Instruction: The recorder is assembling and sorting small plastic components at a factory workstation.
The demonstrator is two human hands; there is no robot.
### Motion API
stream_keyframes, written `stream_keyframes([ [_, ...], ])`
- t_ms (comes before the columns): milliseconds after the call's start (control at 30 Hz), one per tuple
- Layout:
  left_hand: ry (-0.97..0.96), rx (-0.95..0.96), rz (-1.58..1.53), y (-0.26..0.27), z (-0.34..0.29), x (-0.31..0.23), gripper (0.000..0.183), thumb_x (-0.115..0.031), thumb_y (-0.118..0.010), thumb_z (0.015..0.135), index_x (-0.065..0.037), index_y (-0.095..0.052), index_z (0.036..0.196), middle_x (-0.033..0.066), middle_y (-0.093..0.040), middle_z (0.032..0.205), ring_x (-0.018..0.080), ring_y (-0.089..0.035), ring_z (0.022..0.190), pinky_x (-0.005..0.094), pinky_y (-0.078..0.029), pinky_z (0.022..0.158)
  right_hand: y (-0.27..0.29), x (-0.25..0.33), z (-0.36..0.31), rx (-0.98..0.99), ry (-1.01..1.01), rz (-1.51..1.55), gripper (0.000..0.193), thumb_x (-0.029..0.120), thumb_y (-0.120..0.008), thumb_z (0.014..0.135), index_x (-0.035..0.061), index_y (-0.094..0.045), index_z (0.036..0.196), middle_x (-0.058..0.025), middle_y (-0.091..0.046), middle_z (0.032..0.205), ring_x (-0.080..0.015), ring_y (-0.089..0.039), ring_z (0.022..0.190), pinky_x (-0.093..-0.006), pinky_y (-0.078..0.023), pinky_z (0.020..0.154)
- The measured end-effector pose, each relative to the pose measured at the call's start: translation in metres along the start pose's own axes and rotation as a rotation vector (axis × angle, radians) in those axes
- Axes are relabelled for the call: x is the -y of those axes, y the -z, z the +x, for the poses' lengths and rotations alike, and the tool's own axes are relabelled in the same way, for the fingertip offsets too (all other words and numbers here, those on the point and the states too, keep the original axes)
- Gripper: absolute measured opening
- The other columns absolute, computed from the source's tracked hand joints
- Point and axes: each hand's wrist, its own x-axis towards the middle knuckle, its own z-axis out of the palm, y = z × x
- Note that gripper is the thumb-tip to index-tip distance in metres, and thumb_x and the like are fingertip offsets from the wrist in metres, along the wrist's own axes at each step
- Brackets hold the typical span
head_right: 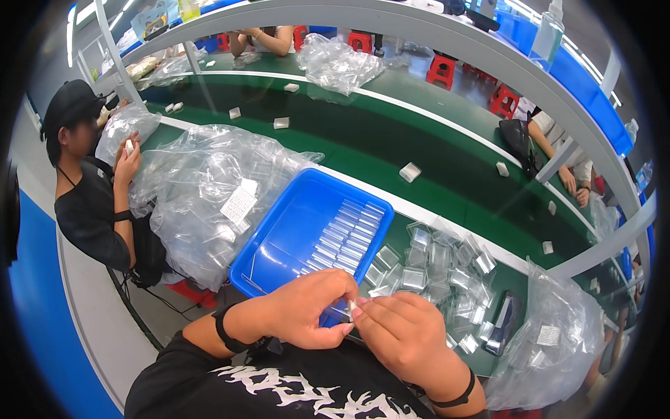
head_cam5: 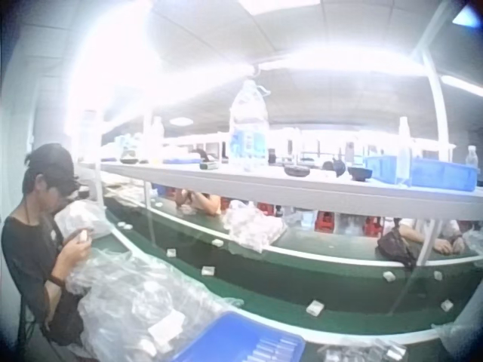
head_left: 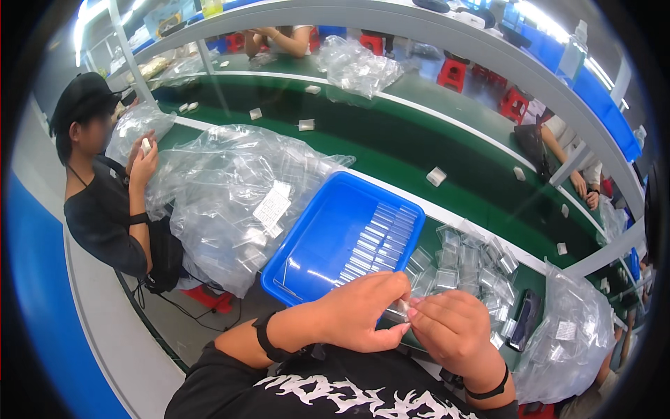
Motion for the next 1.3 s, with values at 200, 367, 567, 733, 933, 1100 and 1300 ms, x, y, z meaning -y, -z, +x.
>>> stream_keyframes([
  [200, 0.052, 0.036, -0.036, 0.004, 0.0, -0.001, 0.038, -0.014, -0.073, 0.081, 0.001, -0.051, 0.109, 0.0168, -0.057, 0.099, 0.0319, -0.059, 0.087, 0.0393, -0.05, 0.077, 0.001, 0.002, 0.004, 0.01, 0.009, 0.004, 0.024, 0.0, -0.078, 0.071, 0.0007, -0.068, 0.092, -0.0103, -0.073, 0.092, -0.0254, -0.072, 0.083, -0.0368, -0.056, 0.071],
  [367, 0.125, 0.062, -0.098, 0.007, -0.005, 0.006, 0.041, -0.014, -0.07, 0.084, 0.001, -0.047, 0.114, 0.0169, -0.055, 0.101, 0.0302, -0.06, 0.089, 0.0385, -0.05, 0.078, -0.006, 0.008, 0.007, 0.033, 0.016, -0.069, 0.022, 0.0, -0.073, 0.073, -0.0016, -0.069, 0.094, -0.0127, -0.072, 0.097, -0.0265, -0.071, 0.085, -0.0372, -0.056, 0.073],
  [567, 0.238, 0.12, -0.16, 0.009, -0.013, 0.001, 0.043, -0.013, -0.067, 0.087, 0.001, -0.043, 0.119, 0.0162, -0.055, 0.102, 0.0293, -0.06, 0.091, 0.0393, -0.05, 0.08, -0.009, 0.012, 0.0, 0.047, 0.002, -0.061, 0.021, 0.0, -0.071, 0.075, -0.0035, -0.07, 0.096, -0.0138, -0.07, 0.099, -0.0265, -0.07, 0.089, -0.0376, -0.056, 0.076],
  [733, 0.13, 0.096, -0.056, 0.004, -0.014, 0.008, 0.039, -0.012, -0.067, 0.09, -0.001, -0.044, 0.12, 0.0166, -0.056, 0.103, 0.0301, -0.06, 0.093, 0.0403, -0.05, 0.082, -0.012, 0.014, -0.004, 0.029, -0.087, -0.012, 0.024, 0.0, -0.074, 0.075, -0.0015, -0.069, 0.098, -0.0128, -0.07, 0.099, -0.0286, -0.07, 0.092, -0.0389, -0.056, 0.078],
  [933, -0.118, -0.006, 0.105, 0.02, -0.012, 0.006, 0.041, -0.012, -0.068, 0.091, 0.0, -0.044, 0.122, 0.0204, -0.057, 0.114, 0.0409, -0.058, 0.106, 0.0455, -0.048, 0.092, -0.006, -0.006, 0.0, -0.01, -0.307, 0.383, 0.037, 0.0, -0.081, 0.071, 0.0043, -0.071, 0.106, -0.0159, -0.068, 0.114, -0.0348, -0.07, 0.102, -0.0403, -0.057, 0.086],
  [1100, -0.172, -0.045, 0.152, 0.021, -0.006, 0.005, 0.048, -0.006, -0.077, 0.084, -0.005, -0.044, 0.119, 0.0219, -0.06, 0.121, 0.036, -0.061, 0.104, 0.0457, -0.046, 0.095, -0.011, -0.013, -0.002, -0.07, -0.225, 0.352, 0.038, -0.004, -0.08, 0.073, 0.0036, -0.071, 0.11, -0.0158, -0.068, 0.115, -0.0327, -0.07, 0.104, -0.0362, -0.057, 0.084],
  [1300, -0.224, -0.105, 0.182, 0.02, -0.006, 0.002, 0.057, -0.007, -0.084, 0.078, -0.007, -0.044, 0.119, 0.0212, -0.065, 0.121, 0.037, -0.065, 0.106, 0.0461, -0.048, 0.092, -0.003, -0.001, 0.001, -0.227, -0.938, 1.305, 0.05, -0.007, -0.071, 0.086, -0.0032, -0.055, 0.134, -0.013, -0.067, 0.114, -0.0205, -0.069, 0.102, -0.0309, -0.059, 0.083],
])
